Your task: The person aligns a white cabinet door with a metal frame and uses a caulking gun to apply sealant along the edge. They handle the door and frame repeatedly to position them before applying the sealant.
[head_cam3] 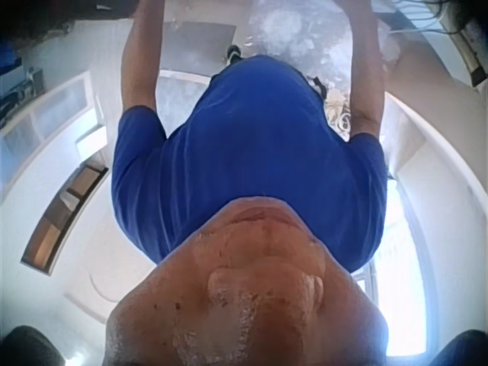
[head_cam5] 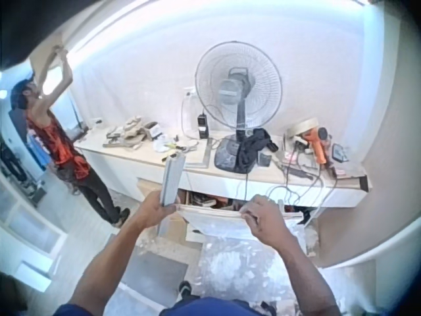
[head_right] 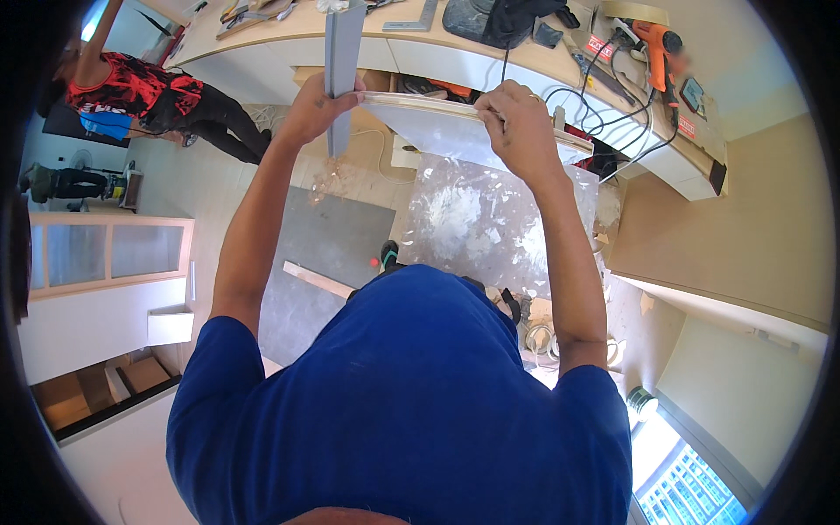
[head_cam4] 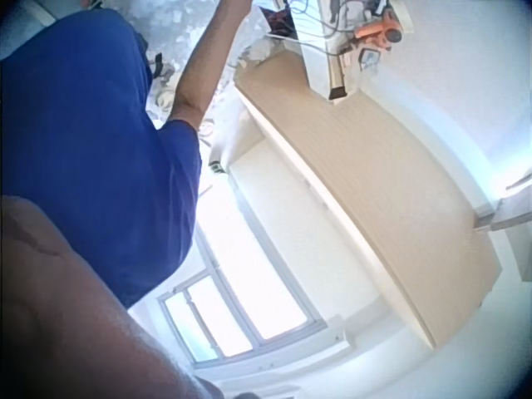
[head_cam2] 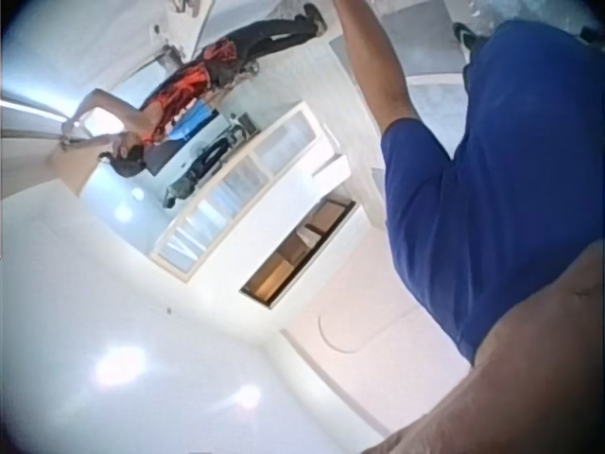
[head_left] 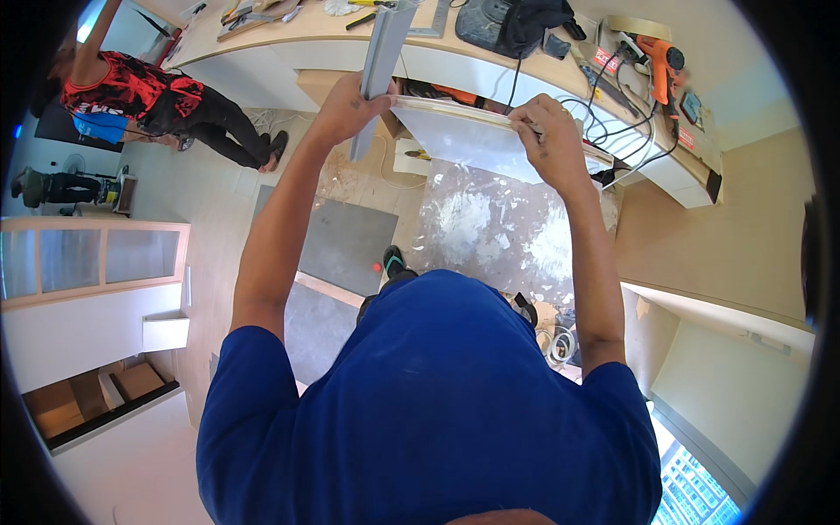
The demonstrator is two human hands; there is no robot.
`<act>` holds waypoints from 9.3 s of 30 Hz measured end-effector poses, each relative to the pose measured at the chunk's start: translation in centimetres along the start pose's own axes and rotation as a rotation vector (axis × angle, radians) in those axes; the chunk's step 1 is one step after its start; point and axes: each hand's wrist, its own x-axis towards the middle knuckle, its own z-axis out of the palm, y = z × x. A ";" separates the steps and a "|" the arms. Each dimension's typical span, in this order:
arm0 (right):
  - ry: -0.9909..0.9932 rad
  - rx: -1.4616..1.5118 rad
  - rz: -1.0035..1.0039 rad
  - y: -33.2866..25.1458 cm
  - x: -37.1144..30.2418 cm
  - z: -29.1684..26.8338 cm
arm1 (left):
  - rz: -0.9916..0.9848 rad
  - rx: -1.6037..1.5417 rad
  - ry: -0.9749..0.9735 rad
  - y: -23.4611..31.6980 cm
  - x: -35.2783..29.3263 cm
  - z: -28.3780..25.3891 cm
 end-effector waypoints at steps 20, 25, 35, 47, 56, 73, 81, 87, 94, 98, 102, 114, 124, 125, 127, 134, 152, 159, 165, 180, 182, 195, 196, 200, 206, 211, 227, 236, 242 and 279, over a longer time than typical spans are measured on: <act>0.172 -0.364 -0.275 0.2 -2.3 1.4 | -0.063 -0.448 0.188 -0.8 -2.3 3.6; -0.029 -0.052 -0.039 -0.2 -1.3 -0.4 | -0.238 -0.612 0.161 -0.8 -2.2 3.7; -0.193 0.242 0.169 0.4 -1.9 -2.3 | -0.443 -0.637 0.186 1.4 -3.6 3.4; -0.123 0.270 0.154 1.4 -4.5 -6.3 | -0.437 -0.572 0.187 0.6 -3.1 3.1; -0.356 0.410 0.235 3.1 -3.1 -6.9 | -0.462 -0.545 0.190 1.6 -3.4 3.0; -0.253 0.147 0.100 2.0 -3.6 -7.8 | -0.442 -0.583 0.191 1.0 -2.6 2.9; -0.147 0.263 0.201 2.9 -4.5 -7.1 | -0.461 -0.602 0.193 1.0 -2.0 2.8; -0.278 0.365 0.422 4.1 -4.0 -6.9 | -0.463 -0.591 0.183 1.0 -2.7 2.9; -0.420 0.428 0.555 3.0 -3.4 -6.9 | -0.445 -0.599 0.188 1.2 -3.7 3.1; -0.296 0.352 0.430 3.0 -4.2 -6.1 | -0.440 -0.614 0.186 1.0 -3.7 3.2; -0.311 0.342 0.563 2.6 -3.4 -6.8 | -0.412 -0.566 0.171 0.9 -3.5 3.3; -0.119 0.023 0.031 1.8 -5.9 -6.4 | -0.463 -0.876 0.164 0.5 -3.6 2.8; -0.004 -0.333 -0.204 2.6 -7.0 -3.9 | -0.295 -0.375 0.302 0.8 -3.9 4.5; 0.016 -0.335 -0.222 2.7 -7.0 -3.8 | -0.296 -0.290 0.321 1.2 -3.9 4.7; 0.053 -0.351 -0.258 3.0 -6.9 -3.5 | -0.297 -0.119 0.357 2.4 -4.1 4.9; 0.086 -0.415 -0.325 3.7 -6.4 -3.4 | -0.268 -0.727 0.375 0.2 -4.0 5.7; -0.024 -0.482 -0.237 5.1 -4.6 -4.0 | -0.271 -0.977 0.437 -3.2 -4.2 6.5; -0.004 -0.423 -0.156 5.3 -3.8 -5.2 | -0.521 -0.963 0.538 -8.7 -11.1 6.3; 0.089 -0.145 0.181 7.9 -6.6 -7.8 | -0.623 -0.778 0.433 -6.8 -14.4 6.3; 0.273 0.091 0.109 13.0 -8.8 -2.8 | -0.615 -0.179 0.163 -4.8 -12.2 7.1; 0.267 0.210 0.227 12.3 -8.4 -3.2 | -0.572 -0.466 0.233 -6.9 -10.9 8.9; 0.238 0.446 0.299 11.0 -6.0 -4.0 | -0.423 -0.186 0.076 -1.9 -14.9 7.0; 0.212 0.469 0.347 11.0 -6.0 -4.0 | -0.433 -0.167 0.063 -1.3 -15.1 7.0; 0.175 0.344 0.341 8.4 -5.8 -5.4 | -0.430 -0.251 0.171 -1.4 -15.7 6.9; 0.230 0.291 0.234 9.4 -6.7 -4.2 | -0.479 -0.973 0.371 -5.3 -12.8 4.7; 0.239 0.040 0.206 9.1 -8.8 -3.5 | -0.447 -1.240 0.217 -7.7 -9.8 5.6; 0.173 0.062 0.622 -0.9 -19.6 -3.2 | -0.514 -1.449 -0.085 -8.7 -13.0 7.3; 0.343 0.916 1.165 -2.0 -28.9 2.3 | -0.807 -1.304 -0.116 -11.2 -22.0 7.8; -0.176 0.713 1.505 -1.7 -36.7 9.8 | -0.948 -1.211 -0.269 -16.4 -30.5 12.6; -0.743 0.592 1.534 8.3 -50.0 14.6 | -1.131 -1.198 0.814 -17.4 -45.2 18.7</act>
